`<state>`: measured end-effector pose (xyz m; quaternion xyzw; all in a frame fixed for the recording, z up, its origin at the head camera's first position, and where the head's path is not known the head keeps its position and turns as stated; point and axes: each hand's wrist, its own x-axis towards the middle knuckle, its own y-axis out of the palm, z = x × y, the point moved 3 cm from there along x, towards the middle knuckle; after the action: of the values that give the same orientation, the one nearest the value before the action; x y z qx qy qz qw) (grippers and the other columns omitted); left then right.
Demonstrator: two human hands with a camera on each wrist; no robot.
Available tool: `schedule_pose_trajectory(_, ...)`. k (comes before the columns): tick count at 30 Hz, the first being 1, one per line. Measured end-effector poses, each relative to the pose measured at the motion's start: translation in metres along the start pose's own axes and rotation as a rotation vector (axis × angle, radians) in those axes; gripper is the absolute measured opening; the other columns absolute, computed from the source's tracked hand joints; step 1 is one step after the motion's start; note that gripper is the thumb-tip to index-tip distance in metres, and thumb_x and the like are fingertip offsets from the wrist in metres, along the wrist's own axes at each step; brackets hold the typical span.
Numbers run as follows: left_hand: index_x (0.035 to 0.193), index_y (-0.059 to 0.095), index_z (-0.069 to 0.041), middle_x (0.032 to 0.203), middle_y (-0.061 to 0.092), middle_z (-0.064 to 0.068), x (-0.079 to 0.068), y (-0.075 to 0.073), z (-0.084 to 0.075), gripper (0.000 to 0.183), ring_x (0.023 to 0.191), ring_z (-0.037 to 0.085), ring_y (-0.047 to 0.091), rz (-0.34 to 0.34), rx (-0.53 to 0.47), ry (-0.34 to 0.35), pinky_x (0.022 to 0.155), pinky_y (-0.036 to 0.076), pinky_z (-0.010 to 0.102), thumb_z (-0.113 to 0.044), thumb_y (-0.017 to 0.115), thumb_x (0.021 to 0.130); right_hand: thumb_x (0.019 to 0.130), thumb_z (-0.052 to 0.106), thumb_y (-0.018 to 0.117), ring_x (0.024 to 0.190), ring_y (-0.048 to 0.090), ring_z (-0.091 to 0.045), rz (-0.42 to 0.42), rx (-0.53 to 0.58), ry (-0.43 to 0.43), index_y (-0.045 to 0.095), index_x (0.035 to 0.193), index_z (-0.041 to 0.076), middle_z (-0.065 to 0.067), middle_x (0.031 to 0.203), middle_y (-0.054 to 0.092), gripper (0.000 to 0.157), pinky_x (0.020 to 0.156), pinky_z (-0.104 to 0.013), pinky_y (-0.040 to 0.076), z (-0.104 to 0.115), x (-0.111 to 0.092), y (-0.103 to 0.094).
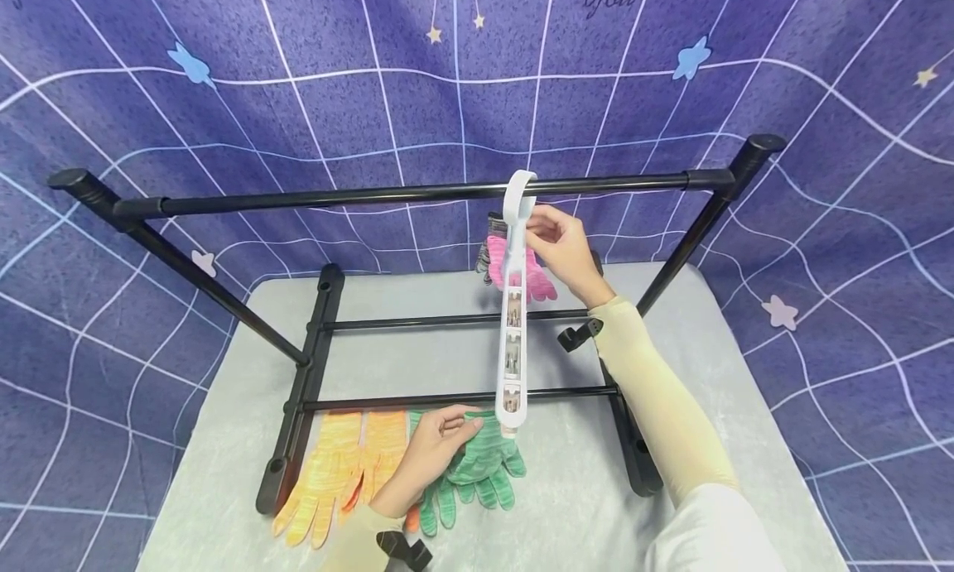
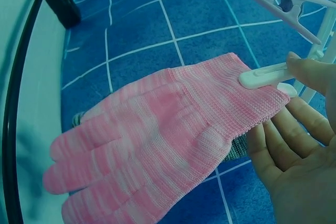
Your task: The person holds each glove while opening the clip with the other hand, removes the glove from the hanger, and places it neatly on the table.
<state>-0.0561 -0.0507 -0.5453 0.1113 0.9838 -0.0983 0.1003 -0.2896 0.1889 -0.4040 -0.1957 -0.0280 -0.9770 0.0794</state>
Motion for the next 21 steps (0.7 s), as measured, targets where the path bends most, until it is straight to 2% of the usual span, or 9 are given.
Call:
schedule_pose_trajectory(4,0.123,0.072,0.0,0.118,0.073,0.012,0.002,-0.001,0.005,0.044,0.105,0.023,0.071,-0.012,0.044,-0.008,0.093,0.059,0.043,-0.039,0.073,0.104,0.096,-0.006,0.07,0.094,0.077,-0.011,-0.003,-0.027,0.002,0.076,0.117,0.007,0.007,0.102,0.081,0.025,0.083,-0.021,0.06,0.0,0.0,0.001)
schedule_pose_trajectory(6,0.124,0.072,-0.001,0.116,0.074,0.01,0.003,0.0,0.008,0.043,0.105,0.022,0.07,-0.01,0.042,-0.012,0.094,0.059,0.044,-0.039,0.073,0.104,0.096,-0.007,0.07,0.093,0.077,-0.01,-0.003,-0.035,0.003,0.075,0.118,0.006,0.008,0.102,0.081,0.026,0.081,-0.021,0.06,0.001,-0.001,0.001)
schedule_pose_trajectory(7,0.13,0.072,-0.005,0.122,0.075,0.008,0.004,0.0,0.01,0.043,0.11,0.023,0.071,-0.013,0.04,-0.01,0.098,0.059,0.045,-0.038,0.074,0.103,0.096,-0.007,0.07,0.093,0.077,-0.01,-0.003,-0.036,0.003,0.075,0.118,0.004,0.008,0.101,0.081,0.025,0.081,-0.021,0.059,0.001,-0.001,0.002)
schedule_pose_trajectory(10,0.137,0.071,-0.009,0.121,0.076,0.005,0.005,-0.001,0.012,0.044,0.113,0.021,0.073,-0.011,0.032,0.004,0.1,0.059,0.042,-0.035,0.076,0.102,0.096,-0.008,0.07,0.092,0.076,-0.01,-0.003,-0.044,-0.001,0.073,0.121,-0.003,0.009,0.101,0.081,0.026,0.08,-0.021,0.059,0.002,-0.001,0.003)
schedule_pose_trajectory(13,0.136,0.071,-0.011,0.115,0.078,0.003,0.006,-0.001,0.014,0.04,0.108,0.022,0.075,0.002,0.046,0.018,0.098,0.06,0.042,-0.032,0.076,0.102,0.096,-0.007,0.071,0.093,0.077,-0.01,-0.004,-0.042,-0.005,0.073,0.121,-0.004,0.008,0.101,0.081,0.026,0.082,-0.021,0.059,0.002,0.0,0.003)
schedule_pose_trajectory(17,0.146,0.063,-0.01,0.112,0.078,0.003,0.006,-0.002,0.018,0.048,0.103,0.021,0.076,0.034,0.101,0.002,0.094,0.061,0.044,-0.03,0.073,0.104,0.096,-0.007,0.069,0.094,0.077,-0.01,-0.004,-0.038,-0.004,0.074,0.121,0.001,0.008,0.102,0.081,0.027,0.083,-0.021,0.06,0.001,0.0,0.002)
schedule_pose_trajectory(21,0.15,0.058,-0.008,0.107,0.08,0.003,0.005,-0.002,0.02,0.049,0.096,0.019,0.077,0.051,0.13,-0.002,0.086,0.062,0.041,-0.025,0.07,0.106,0.097,-0.007,0.068,0.094,0.076,-0.009,0.003,-0.046,-0.005,0.071,0.126,-0.005,0.009,0.102,0.081,0.029,0.083,-0.021,0.06,0.002,0.0,0.001)
